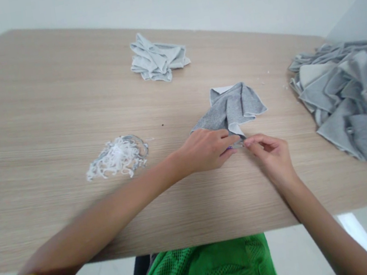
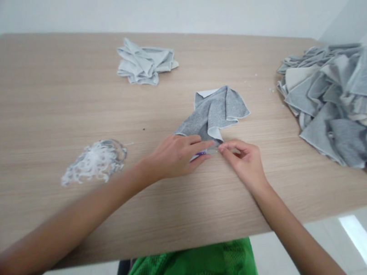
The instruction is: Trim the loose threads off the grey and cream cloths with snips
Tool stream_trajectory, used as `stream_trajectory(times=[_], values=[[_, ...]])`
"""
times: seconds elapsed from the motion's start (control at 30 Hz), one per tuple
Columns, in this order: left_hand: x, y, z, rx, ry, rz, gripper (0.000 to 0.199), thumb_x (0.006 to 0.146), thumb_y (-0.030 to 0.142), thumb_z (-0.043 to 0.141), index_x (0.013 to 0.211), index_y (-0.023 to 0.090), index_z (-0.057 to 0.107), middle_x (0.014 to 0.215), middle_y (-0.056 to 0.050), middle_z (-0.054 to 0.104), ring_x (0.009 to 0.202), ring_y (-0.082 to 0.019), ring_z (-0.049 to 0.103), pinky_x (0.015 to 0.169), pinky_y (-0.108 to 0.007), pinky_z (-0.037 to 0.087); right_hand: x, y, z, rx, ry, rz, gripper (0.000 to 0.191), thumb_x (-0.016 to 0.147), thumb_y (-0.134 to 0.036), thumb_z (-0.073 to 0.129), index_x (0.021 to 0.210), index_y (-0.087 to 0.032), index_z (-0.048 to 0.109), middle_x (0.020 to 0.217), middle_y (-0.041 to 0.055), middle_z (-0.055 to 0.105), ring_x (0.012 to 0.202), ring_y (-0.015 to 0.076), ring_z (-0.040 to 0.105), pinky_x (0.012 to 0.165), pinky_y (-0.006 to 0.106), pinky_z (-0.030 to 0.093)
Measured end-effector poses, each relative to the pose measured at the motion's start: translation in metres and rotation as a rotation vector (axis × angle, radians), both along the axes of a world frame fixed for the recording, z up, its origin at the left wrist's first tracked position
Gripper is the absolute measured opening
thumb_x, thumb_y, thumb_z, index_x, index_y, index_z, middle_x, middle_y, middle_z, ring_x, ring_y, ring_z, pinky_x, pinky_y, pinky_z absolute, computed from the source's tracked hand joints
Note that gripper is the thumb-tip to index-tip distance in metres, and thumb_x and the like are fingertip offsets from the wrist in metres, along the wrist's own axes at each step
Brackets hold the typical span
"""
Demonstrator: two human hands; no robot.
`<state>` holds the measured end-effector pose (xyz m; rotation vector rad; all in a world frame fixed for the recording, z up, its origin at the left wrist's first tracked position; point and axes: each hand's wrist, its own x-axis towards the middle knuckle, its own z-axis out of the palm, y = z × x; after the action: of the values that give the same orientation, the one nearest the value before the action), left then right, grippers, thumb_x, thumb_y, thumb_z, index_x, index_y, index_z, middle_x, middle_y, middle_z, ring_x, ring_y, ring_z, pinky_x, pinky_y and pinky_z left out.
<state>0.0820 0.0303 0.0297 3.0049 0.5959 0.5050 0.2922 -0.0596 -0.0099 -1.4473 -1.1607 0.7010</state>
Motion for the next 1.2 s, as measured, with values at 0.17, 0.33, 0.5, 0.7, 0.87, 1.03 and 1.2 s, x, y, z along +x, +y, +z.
stream_trajectory(times=[0.17, 0.33, 0.5, 0.7, 0.87, 1.03, 1.2], values=[[0.006, -0.006, -0.002, 0.018, -0.016, 0.007, 0.033, 0.107, 0.038, 0.048, 0.131, 0.022, 0.065, 0.098, -0.006, 0.074, 0.077, -0.019, 0.069, 0.054, -0.028, 0.036, -0.007, -0.004, 0.005, 0.082, -0.105, 0.007, 0.012, 0.083, -0.032, 0.078, 0.078, -0.021, 0.079, 0.085, 0.0049, 0.072, 0.082, 0.0173, 0.065, 0.062, 0.026, 0.047], [0.013, -0.011, -0.005, 0.021, -0.018, 0.018, 0.035, 0.11, 0.038, 0.042, 0.129, 0.02, 0.064, 0.096, -0.006, 0.072, 0.076, -0.019, 0.07, 0.052, -0.028, 0.035, -0.011, -0.007, 0.007, 0.186, -0.289, -0.053, 0.013, 0.088, -0.031, 0.075, 0.081, -0.02, 0.077, 0.084, 0.0043, 0.068, 0.072, 0.0146, 0.058, 0.053, 0.025, 0.04], [0.016, -0.011, -0.01, 0.023, -0.011, 0.01, 0.033, 0.11, 0.038, 0.043, 0.126, 0.019, 0.064, 0.097, -0.006, 0.071, 0.073, -0.019, 0.07, 0.051, -0.029, 0.029, -0.009, -0.007, 0.008, 0.142, -0.318, -0.046, 0.017, 0.091, -0.034, 0.072, 0.082, -0.019, 0.074, 0.086, 0.0041, 0.066, 0.076, 0.0153, 0.059, 0.055, 0.024, 0.041], [0.016, -0.011, -0.013, 0.015, -0.02, -0.011, 0.032, 0.11, 0.035, 0.041, 0.123, 0.018, 0.065, 0.096, -0.006, 0.071, 0.07, -0.018, 0.068, 0.052, -0.029, 0.031, -0.008, -0.007, 0.008, 0.117, -0.31, -0.034, 0.019, 0.091, -0.035, 0.072, 0.08, -0.02, 0.073, 0.085, 0.004, 0.065, 0.078, 0.0161, 0.059, 0.056, 0.024, 0.042], [0.014, -0.011, -0.012, 0.009, -0.05, -0.022, 0.031, 0.109, 0.035, 0.044, 0.121, 0.018, 0.067, 0.093, -0.005, 0.071, 0.07, -0.018, 0.068, 0.052, -0.03, 0.034, -0.007, -0.007, 0.009, 0.109, -0.214, -0.018, 0.016, 0.088, -0.033, 0.075, 0.078, -0.02, 0.074, 0.084, 0.0034, 0.067, 0.079, 0.0159, 0.06, 0.062, 0.026, 0.045], [0.011, -0.007, -0.013, 0.008, -0.119, -0.019, 0.03, 0.107, 0.035, 0.05, 0.128, 0.02, 0.067, 0.092, -0.004, 0.072, 0.073, -0.018, 0.068, 0.054, -0.029, 0.037, 0.0, -0.005, 0.008, 0.142, -0.079, 0.016, 0.011, 0.084, -0.029, 0.079, 0.077, -0.021, 0.076, 0.084, 0.0026, 0.07, 0.083, 0.0168, 0.065, 0.068, 0.027, 0.049], [0.01, -0.007, -0.013, 0.026, -0.167, -0.031, 0.031, 0.106, 0.035, 0.053, 0.131, 0.022, 0.066, 0.092, -0.003, 0.073, 0.073, -0.017, 0.068, 0.054, -0.029, 0.036, 0.004, -0.005, 0.007, 0.2, -0.033, 0.035, 0.005, 0.083, -0.023, 0.082, 0.079, -0.023, 0.079, 0.082, 0.0014, 0.072, 0.081, 0.0156, 0.065, 0.065, 0.026, 0.048]])
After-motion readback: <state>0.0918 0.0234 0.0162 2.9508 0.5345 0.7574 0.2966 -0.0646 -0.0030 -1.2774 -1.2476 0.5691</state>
